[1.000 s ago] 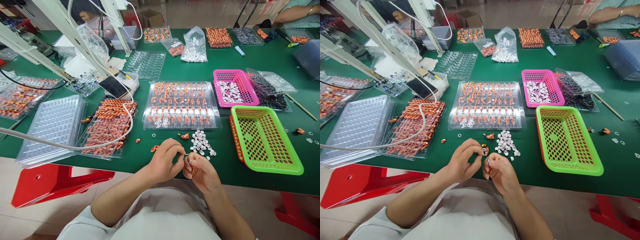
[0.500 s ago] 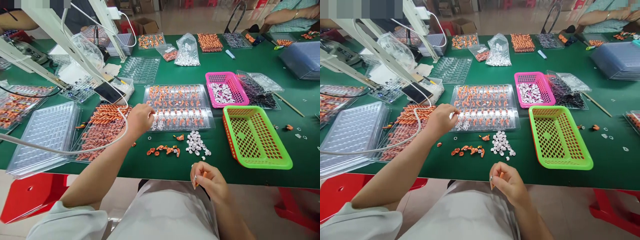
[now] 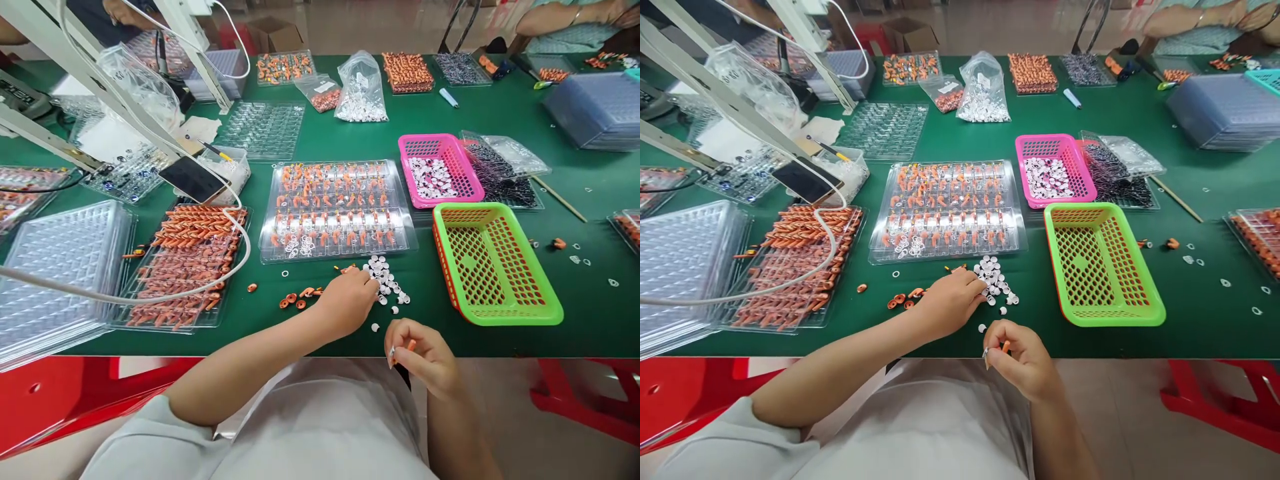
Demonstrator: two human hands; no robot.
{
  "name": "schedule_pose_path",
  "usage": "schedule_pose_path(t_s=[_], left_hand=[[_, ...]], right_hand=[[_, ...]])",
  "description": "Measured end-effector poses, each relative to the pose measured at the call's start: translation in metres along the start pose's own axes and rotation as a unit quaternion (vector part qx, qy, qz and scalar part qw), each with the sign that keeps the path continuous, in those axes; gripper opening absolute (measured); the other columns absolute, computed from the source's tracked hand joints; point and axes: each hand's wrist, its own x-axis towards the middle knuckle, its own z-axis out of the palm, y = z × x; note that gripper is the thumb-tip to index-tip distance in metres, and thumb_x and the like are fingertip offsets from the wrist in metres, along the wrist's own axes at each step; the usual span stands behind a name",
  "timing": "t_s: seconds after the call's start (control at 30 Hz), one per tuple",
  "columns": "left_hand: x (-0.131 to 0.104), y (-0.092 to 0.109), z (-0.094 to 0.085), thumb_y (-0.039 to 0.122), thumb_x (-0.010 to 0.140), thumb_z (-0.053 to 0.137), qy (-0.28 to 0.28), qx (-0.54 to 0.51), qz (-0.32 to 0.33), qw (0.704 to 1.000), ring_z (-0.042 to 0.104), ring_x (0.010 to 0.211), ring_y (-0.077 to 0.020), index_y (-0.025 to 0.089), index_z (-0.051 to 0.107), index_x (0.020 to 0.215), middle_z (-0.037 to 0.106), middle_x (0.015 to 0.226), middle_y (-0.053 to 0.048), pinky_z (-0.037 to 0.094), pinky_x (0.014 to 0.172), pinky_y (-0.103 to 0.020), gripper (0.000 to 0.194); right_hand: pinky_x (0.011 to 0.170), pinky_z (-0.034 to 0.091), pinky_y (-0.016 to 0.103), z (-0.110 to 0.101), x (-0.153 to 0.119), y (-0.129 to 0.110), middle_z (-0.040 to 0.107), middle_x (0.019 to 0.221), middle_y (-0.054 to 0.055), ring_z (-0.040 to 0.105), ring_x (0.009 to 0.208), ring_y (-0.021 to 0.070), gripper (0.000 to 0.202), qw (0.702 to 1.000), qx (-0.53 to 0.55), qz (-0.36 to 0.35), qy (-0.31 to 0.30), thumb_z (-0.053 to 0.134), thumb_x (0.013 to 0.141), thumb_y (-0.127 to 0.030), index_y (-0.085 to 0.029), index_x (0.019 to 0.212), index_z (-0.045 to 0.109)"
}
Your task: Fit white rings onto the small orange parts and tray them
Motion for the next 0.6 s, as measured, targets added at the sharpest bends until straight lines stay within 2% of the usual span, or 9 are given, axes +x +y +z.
schedule_pose_path(t_s=[0.13, 0.37, 0.47, 0.6], left_hand=[[0.0044, 0.0030, -0.0014, 0.019, 0.095, 0.046, -0.017, 0.012, -0.011, 1.000, 0.059, 0.080, -0.0231, 0.015, 0.065, 0.087, 0.065, 0.086, -0.009, 0.047, 0.068, -0.034, 0.021], [0.0052, 0.0041, -0.0027, 0.019, 0.095, 0.043, -0.012, 0.014, -0.011, 1.000, 0.058, 0.076, -0.0218, 0.017, 0.065, 0.086, 0.064, 0.085, -0.008, 0.043, 0.064, -0.033, 0.024], [0.0036, 0.0015, -0.0014, 0.019, 0.094, 0.043, 0.011, -0.016, -0.009, 1.000, 0.057, 0.077, -0.0217, 0.017, 0.065, 0.084, 0.064, 0.086, -0.009, 0.044, 0.064, -0.033, 0.024], [-0.0026, -0.0007, -0.0057, 0.017, 0.093, 0.046, 0.077, -0.136, -0.006, 0.988, 0.058, 0.086, -0.0220, 0.016, 0.064, 0.087, 0.068, 0.092, -0.009, 0.046, 0.072, -0.033, 0.019]], right_hand=[[0.060, 0.037, 0.029, -0.0008, 0.0003, 0.0025, 0.057, 0.073, 0.002, 0.051, 0.065, 0.0159, 0.018, 1.000, -0.007, 0.001, 0.009, 0.059, 0.088, -0.033, -0.020, 0.076, 0.054], [0.061, 0.038, 0.029, 0.0006, 0.0024, 0.0048, 0.057, 0.073, 0.001, 0.050, 0.066, 0.0151, 0.017, 1.000, -0.012, 0.006, 0.009, 0.058, 0.089, -0.031, -0.020, 0.077, 0.054], [0.060, 0.038, 0.029, 0.0006, 0.0024, 0.0053, 0.057, 0.073, 0.001, 0.050, 0.065, 0.0148, 0.016, 1.000, -0.014, 0.004, 0.010, 0.058, 0.089, -0.030, -0.020, 0.077, 0.054], [0.060, 0.040, 0.028, 0.0013, 0.0014, 0.0054, 0.057, 0.074, 0.001, 0.052, 0.066, 0.0148, 0.015, 0.999, -0.024, -0.011, 0.029, 0.057, 0.090, -0.027, -0.020, 0.077, 0.054]])
